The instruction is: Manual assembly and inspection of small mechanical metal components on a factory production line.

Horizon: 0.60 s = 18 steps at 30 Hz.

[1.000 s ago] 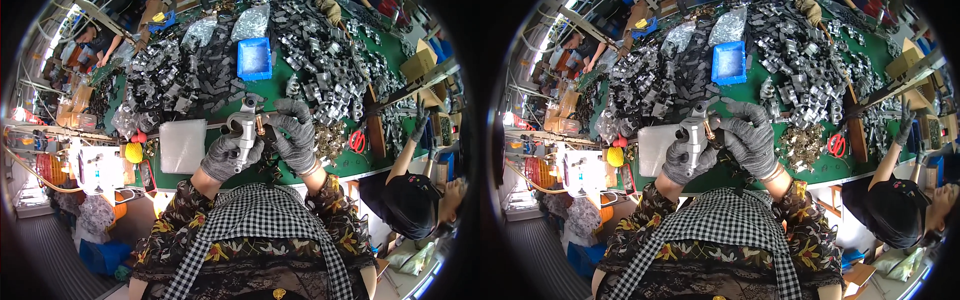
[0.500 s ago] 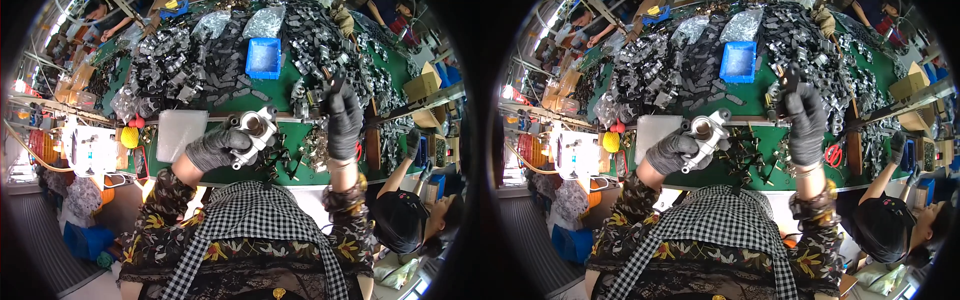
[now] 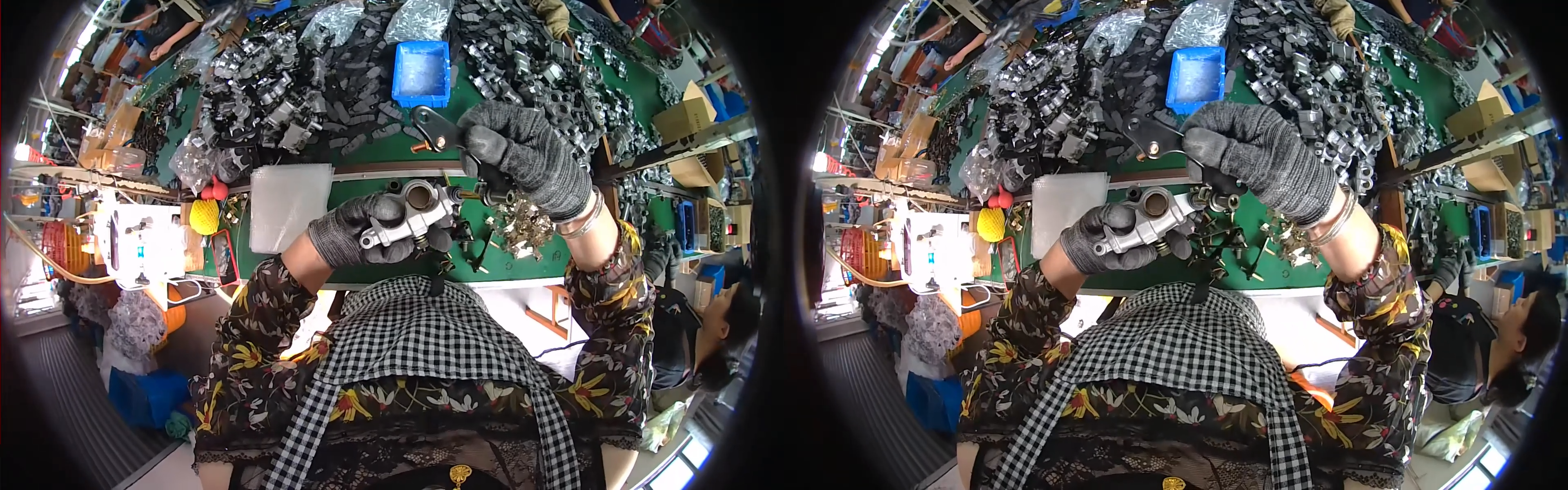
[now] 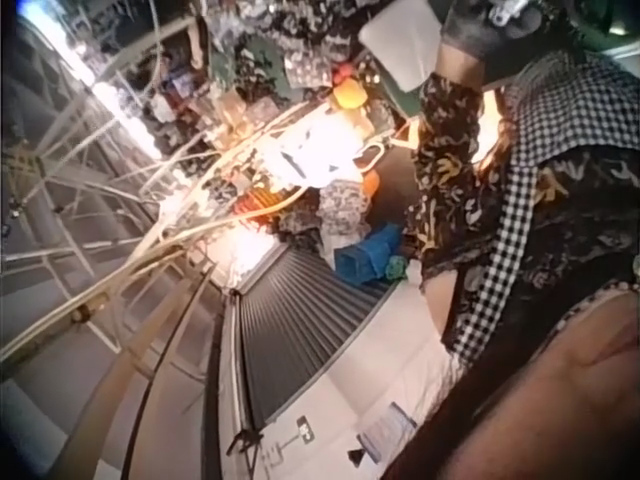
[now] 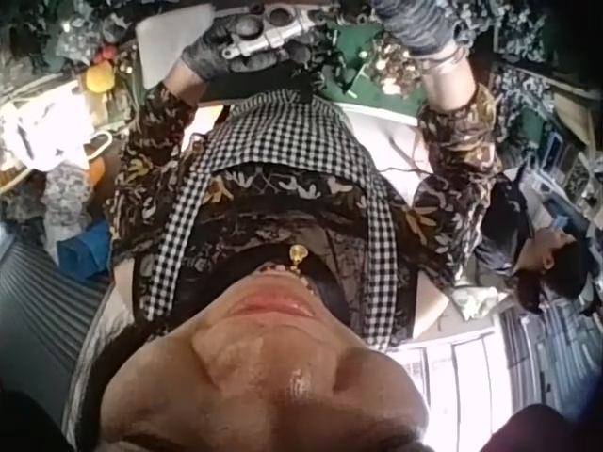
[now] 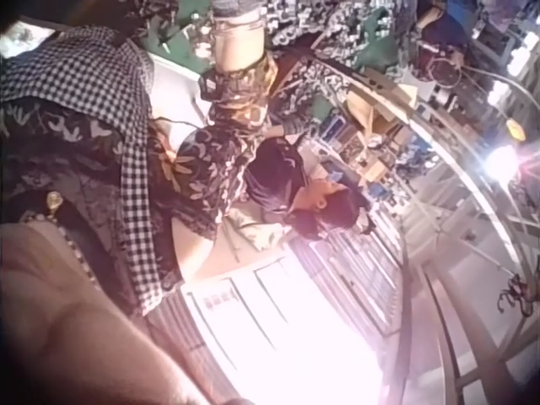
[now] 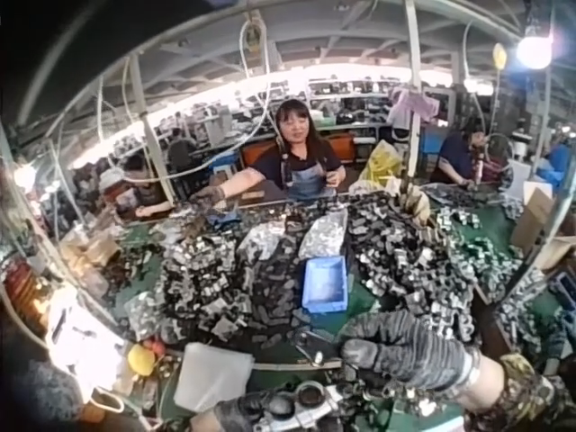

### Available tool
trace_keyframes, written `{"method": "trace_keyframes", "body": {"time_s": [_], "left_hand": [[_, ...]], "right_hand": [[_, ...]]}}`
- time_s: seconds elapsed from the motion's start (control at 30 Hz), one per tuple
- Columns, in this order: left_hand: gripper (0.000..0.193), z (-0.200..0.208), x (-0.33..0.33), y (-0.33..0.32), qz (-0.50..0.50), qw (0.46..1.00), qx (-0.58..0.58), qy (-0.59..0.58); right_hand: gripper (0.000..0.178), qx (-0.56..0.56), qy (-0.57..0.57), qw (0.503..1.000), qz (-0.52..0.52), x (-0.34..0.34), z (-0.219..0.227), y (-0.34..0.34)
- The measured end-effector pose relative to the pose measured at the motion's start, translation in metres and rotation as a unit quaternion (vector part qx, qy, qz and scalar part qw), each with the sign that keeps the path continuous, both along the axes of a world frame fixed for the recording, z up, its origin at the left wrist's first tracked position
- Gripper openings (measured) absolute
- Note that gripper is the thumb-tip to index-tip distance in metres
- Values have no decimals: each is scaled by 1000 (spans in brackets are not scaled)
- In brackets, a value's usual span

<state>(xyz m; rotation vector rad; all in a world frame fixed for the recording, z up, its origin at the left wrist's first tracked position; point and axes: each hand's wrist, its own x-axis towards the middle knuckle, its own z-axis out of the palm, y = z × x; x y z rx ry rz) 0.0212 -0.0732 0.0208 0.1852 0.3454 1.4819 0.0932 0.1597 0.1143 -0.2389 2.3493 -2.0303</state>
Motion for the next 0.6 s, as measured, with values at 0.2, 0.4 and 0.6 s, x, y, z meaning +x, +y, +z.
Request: {"method": "trace_keyframes", "body": {"time_s": [0.2,0.4,0.6], "left_hand": [[66,3,3,-2,5,999,-3,-48],[65,2,6,-2,20,997,-56,-43],[64,-15,2,-2,-31,997,-13,-75]], "right_hand": [[28,20,-37,999,31,-3,-4,0],[20,-28,-69,997,30,-2,-5,-9],[19,11,-71,995,67,-8,-8,-9]]}}
